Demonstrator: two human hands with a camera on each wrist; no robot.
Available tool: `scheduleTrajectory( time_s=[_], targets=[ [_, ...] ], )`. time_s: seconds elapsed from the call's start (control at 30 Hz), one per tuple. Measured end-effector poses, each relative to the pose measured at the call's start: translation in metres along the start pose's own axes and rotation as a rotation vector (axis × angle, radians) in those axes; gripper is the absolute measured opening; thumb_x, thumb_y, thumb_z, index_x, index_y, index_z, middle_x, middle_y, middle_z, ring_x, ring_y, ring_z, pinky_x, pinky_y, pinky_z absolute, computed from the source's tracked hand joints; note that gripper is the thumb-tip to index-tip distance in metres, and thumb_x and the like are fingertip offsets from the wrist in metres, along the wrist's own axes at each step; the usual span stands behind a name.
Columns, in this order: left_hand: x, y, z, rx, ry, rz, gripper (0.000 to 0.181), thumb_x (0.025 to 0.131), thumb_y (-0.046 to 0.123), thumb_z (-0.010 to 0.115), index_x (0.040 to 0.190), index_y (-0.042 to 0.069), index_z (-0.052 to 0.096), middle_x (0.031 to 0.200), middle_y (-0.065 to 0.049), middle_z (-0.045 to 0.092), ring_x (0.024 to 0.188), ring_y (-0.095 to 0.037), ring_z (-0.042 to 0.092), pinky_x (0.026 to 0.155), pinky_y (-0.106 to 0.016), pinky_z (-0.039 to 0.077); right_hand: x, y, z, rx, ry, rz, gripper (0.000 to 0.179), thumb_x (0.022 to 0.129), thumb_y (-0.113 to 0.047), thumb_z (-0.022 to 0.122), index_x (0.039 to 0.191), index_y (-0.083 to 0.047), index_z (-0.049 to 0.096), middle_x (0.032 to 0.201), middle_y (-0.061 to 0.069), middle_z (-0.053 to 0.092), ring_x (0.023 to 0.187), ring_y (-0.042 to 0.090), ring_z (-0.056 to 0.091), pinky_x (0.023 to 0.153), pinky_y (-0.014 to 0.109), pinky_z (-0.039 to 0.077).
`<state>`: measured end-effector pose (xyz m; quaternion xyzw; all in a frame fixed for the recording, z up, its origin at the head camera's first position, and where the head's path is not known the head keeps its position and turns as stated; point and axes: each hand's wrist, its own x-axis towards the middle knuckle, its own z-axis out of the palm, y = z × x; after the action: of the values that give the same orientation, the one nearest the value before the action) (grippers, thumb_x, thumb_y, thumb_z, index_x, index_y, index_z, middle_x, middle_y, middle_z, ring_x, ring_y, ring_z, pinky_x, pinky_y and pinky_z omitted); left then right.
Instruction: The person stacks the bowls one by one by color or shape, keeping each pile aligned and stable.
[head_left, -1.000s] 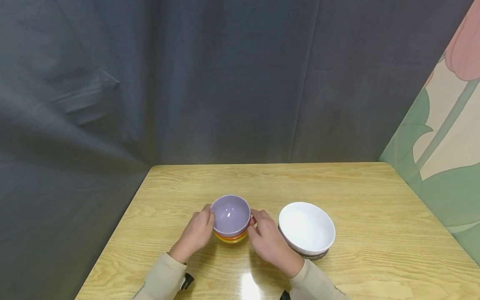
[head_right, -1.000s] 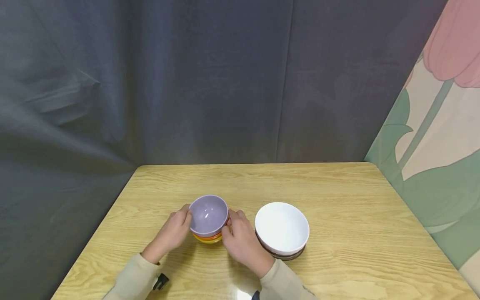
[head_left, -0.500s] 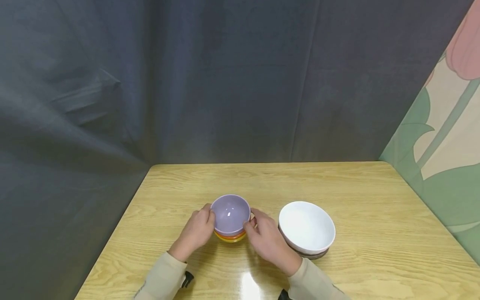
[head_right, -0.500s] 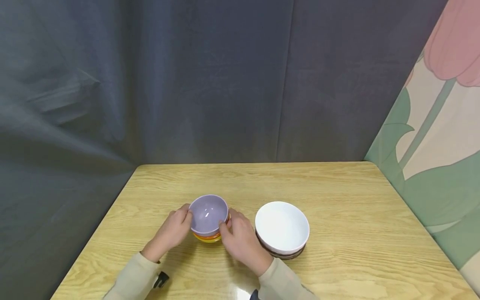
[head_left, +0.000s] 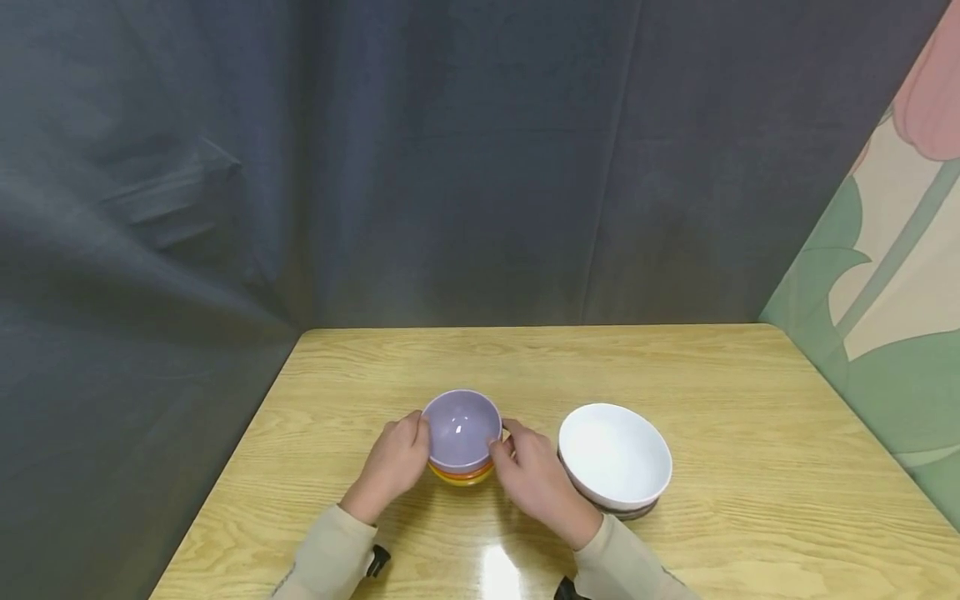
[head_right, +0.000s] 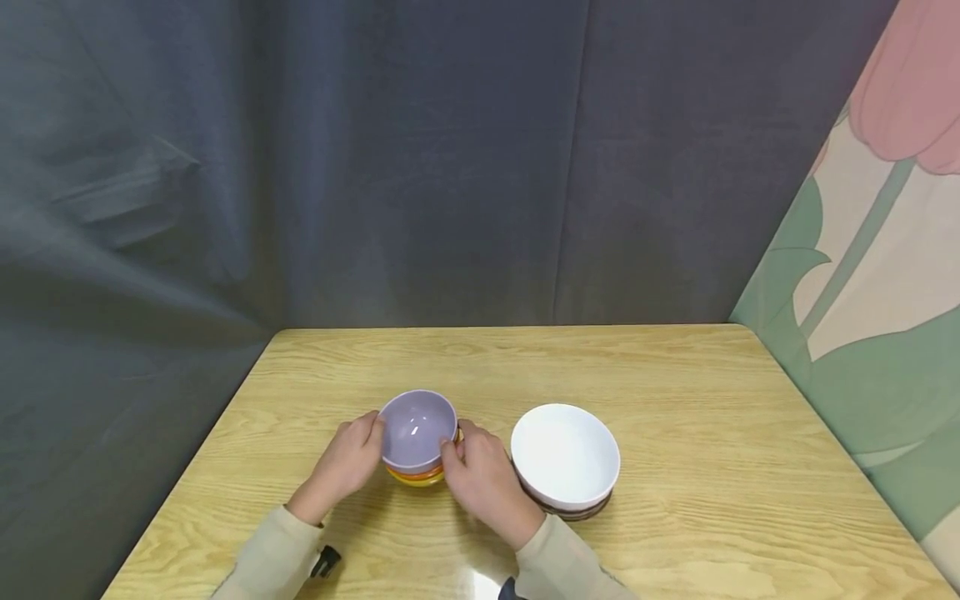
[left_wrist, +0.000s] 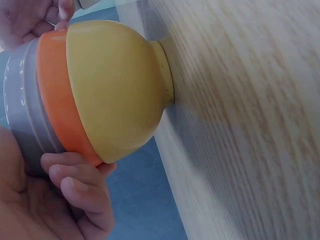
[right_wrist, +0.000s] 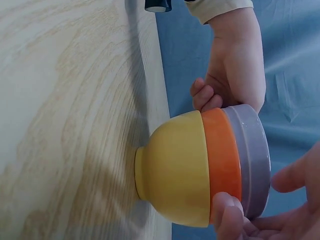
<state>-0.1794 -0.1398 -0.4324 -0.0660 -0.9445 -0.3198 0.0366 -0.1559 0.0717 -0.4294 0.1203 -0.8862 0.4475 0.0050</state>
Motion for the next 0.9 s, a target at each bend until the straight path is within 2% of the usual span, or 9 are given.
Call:
scheduleTrajectory(
  time_s=[0.13, 0.4, 0.63, 0.9],
  targets=[
    [0.0005, 0.0004, 0.0002, -0.005, 0.003, 0.006, 0.034, 0.105, 0.017, 0.037, 0.081, 0.005, 0.059, 0.062, -0.005, 0.049, 0.058, -0.019, 0.049, 0.053, -0.032, 0.044, 0.0, -0.0009, -0.0003, -0.013, 0.007, -0.017, 0.042, 0.099, -0.019, 0.054, 0.131, 0.009, 0.057, 0.071, -0.004, 0.057, 0.055, 0.007, 0.05, 0.054, 0.025, 0.044],
    [0.0002, 0.0021, -0.0002, 0.032, 0.005, 0.019, 0.034, 0.104, 0.014, 0.038, 0.083, 0.001, 0.062, 0.067, -0.009, 0.056, 0.061, -0.02, 0.053, 0.055, -0.035, 0.047, 0.0013, -0.0051, 0.0009, -0.021, 0.037, -0.015, 0.039, 0.097, -0.015, 0.054, 0.127, 0.01, 0.06, 0.056, -0.006, 0.046, 0.045, 0.006, 0.04, 0.045, 0.024, 0.036],
    [0.0002, 0.0033, -0.002, 0.049, -0.004, 0.008, 0.035, 0.103, 0.014, 0.038, 0.088, -0.002, 0.066, 0.074, -0.013, 0.063, 0.064, -0.02, 0.057, 0.059, -0.037, 0.05, 0.002, -0.0049, 0.0013, -0.008, 0.041, -0.003, 0.039, 0.097, -0.014, 0.055, 0.126, 0.011, 0.06, 0.057, -0.006, 0.048, 0.046, 0.007, 0.041, 0.045, 0.024, 0.036],
    [0.0009, 0.0055, -0.0044, 0.025, -0.028, 0.004, 0.036, 0.103, 0.014, 0.037, 0.086, -0.002, 0.065, 0.069, -0.008, 0.058, 0.061, -0.018, 0.052, 0.055, -0.033, 0.046, 0.0023, -0.0032, 0.0033, 0.009, 0.059, -0.004, 0.04, 0.097, -0.013, 0.055, 0.128, 0.012, 0.059, 0.059, -0.005, 0.049, 0.048, 0.007, 0.043, 0.046, 0.024, 0.038]
  ],
)
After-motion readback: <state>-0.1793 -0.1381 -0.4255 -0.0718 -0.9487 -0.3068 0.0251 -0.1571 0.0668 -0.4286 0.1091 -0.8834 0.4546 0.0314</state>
